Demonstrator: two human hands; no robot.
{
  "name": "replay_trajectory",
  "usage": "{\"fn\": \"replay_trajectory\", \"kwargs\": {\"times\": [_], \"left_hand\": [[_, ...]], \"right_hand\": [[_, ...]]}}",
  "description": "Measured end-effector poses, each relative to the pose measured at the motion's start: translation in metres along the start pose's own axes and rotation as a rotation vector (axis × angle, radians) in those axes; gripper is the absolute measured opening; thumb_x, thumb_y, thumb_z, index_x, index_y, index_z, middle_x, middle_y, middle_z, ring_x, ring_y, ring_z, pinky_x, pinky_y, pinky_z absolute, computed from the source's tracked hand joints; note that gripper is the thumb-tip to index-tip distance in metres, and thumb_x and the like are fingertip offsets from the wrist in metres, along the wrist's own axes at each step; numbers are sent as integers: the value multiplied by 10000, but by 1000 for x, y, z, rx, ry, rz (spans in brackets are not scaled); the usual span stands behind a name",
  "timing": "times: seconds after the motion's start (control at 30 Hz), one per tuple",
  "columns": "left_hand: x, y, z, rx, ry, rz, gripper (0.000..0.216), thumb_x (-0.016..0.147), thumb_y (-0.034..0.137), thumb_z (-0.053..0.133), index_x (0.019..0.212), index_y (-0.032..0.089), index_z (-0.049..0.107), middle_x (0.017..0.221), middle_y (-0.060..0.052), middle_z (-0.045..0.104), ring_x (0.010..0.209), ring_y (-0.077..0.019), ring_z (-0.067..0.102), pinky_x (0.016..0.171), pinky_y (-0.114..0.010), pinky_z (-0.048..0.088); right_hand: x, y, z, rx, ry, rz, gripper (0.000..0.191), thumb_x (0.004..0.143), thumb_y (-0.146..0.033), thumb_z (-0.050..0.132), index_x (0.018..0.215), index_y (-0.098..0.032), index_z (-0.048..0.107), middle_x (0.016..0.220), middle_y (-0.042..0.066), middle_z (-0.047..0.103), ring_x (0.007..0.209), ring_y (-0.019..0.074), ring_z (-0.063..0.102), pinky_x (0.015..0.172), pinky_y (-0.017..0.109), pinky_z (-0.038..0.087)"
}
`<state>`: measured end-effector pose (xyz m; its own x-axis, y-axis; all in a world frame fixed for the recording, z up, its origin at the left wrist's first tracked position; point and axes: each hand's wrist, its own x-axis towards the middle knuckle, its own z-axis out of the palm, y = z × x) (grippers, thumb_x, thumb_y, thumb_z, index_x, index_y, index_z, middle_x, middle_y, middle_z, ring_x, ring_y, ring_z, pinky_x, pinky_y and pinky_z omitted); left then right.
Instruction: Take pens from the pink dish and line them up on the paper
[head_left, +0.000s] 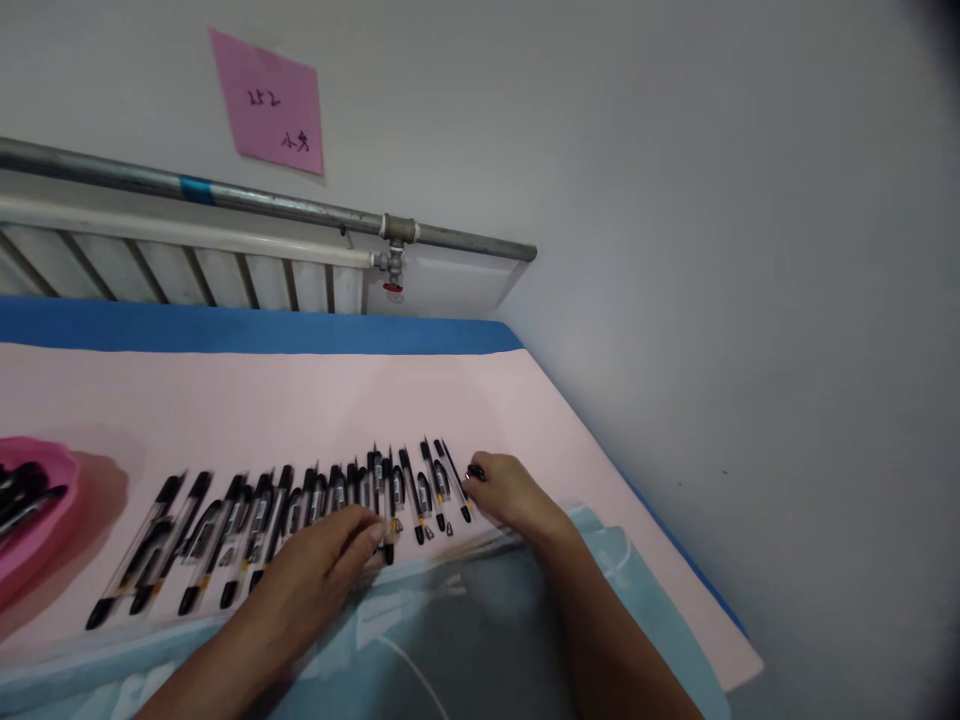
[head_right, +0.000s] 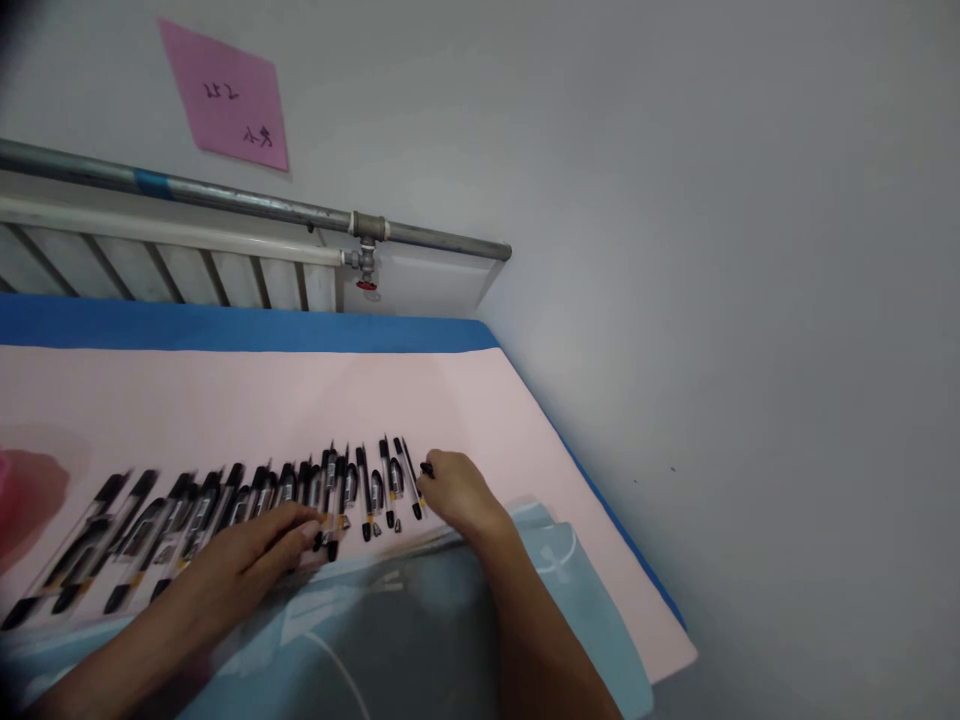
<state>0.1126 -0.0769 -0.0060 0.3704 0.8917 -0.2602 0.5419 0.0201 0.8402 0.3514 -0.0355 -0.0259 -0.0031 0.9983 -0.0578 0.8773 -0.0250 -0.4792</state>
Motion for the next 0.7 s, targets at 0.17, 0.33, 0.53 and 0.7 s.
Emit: {"fn": "replay_trajectory", "kwargs": {"times": [0.17, 0.33, 0.53, 0.7], "left_hand": [[-1, -1, 2, -22, 5, 17, 314, 808, 453, 425, 871, 233, 641, 825, -49, 677, 764, -227, 597, 688, -314, 416], [-1, -3, 2, 31, -7, 25, 304, 816, 422, 417, 900, 236, 643, 826, -46, 674, 770, -225, 594, 703, -316, 406], [-1, -3, 2, 96, -15, 43, 310, 820, 416, 400, 915, 238, 634, 855, -50, 670, 800, -230, 588, 700, -309, 393], [-1, -4, 2, 96, 44, 44, 300, 808, 428, 419, 919, 242, 626, 893, -44, 675, 813, -227, 595, 685, -293, 400]], "right_hand": [[-11, -2, -11, -11, -161, 22, 82, 639, -204, 565, 562, -182, 548, 566, 8, 568, 516, 121, 471, 480, 231, 266], [-9, -1, -19, 87, -202, 47, 137, 669, -295, 572, 595, -181, 590, 560, 3, 583, 537, 133, 501, 493, 231, 303], [-3, -2, -13, 55, 35, 69, 241, 749, -265, 501, 913, -144, 630, 737, 67, 653, 676, 167, 564, 603, 247, 369], [-2, -1, -8, 11, 14, 1, 222, 750, -243, 498, 892, -163, 648, 776, 66, 667, 699, 167, 575, 629, 246, 376]]}}
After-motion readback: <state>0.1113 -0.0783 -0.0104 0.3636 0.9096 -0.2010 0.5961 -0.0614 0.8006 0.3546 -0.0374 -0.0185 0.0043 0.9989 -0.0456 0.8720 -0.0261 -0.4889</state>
